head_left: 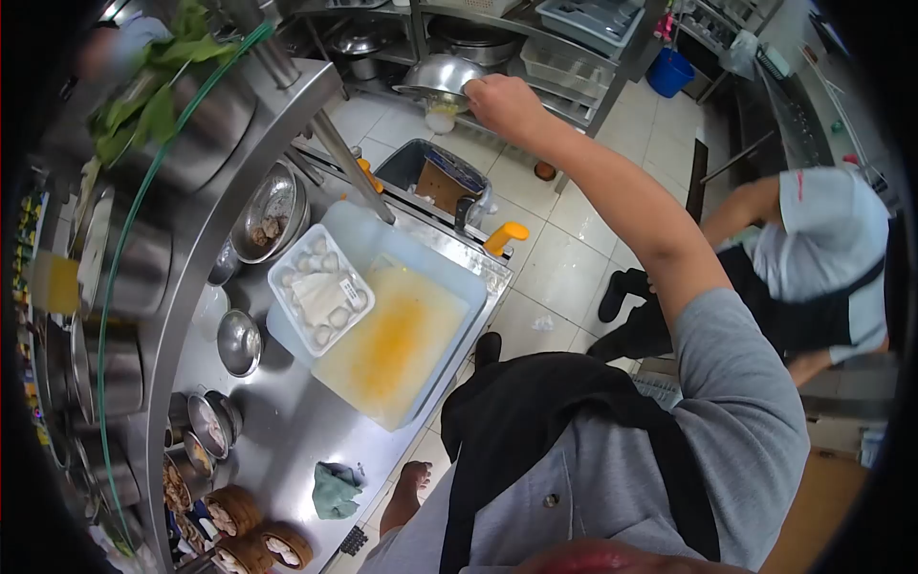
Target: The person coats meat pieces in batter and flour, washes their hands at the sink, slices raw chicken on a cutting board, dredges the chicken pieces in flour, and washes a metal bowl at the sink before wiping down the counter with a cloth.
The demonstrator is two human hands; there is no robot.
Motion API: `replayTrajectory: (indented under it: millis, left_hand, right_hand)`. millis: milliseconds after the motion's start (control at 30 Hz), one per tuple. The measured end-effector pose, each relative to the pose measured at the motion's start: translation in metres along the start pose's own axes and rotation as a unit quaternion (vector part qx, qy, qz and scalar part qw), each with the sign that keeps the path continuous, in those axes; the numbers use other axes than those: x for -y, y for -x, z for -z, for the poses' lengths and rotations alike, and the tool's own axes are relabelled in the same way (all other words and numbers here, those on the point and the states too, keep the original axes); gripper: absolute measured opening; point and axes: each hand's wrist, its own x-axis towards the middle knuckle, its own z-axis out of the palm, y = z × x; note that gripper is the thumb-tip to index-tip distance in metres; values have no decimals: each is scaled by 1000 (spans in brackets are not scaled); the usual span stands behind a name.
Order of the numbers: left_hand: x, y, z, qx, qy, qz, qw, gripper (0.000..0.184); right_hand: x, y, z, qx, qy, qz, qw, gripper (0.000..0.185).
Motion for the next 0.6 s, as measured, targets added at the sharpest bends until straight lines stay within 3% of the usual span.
replayTrajectory:
  millis: [100, 200, 267, 333, 400, 433, 500, 567, 600]
  left_hand:
    - [-20, 11, -22, -8, 29, 12, 999, 38]
    - [-51, 28, -54, -21, 72, 32, 997, 29]
    - [-78, 38, -77, -7, 128, -10, 992, 23]
    - [-134, 46, -91, -38, 131, -61, 989, 23]
    - [-212, 60, -97, -58, 116, -110, 985, 22]
    - [-259, 69, -96, -62, 100, -136, 984, 22]
    - [-359, 86, -100, -65, 54, -182, 980, 22]
    - [-463, 102, -114, -66, 3, -220, 973, 21]
    - [-512, 109, -123, -67, -18, -241, 968, 21]
  right_hand:
    - [-28, -20, -28, -15, -1, 50, 999, 14]
    - [-67, -27, -49, -69, -64, -6, 996, 15]
    - [-106, -25, -60, -65, -229, -211, 948, 18]
    - [-160, -10, -73, -15, -447, -377, 811, 21]
    - [-220, 25, -109, -89, -696, -474, 531, 15]
    - [-252, 49, -127, -65, -735, -484, 471, 21]
    - [-316, 118, -177, -41, -793, -519, 315, 14]
    - [-357, 188, -171, -26, -738, -631, 239, 16]
    - [-371, 219, -144, -73, -700, -659, 265, 17]
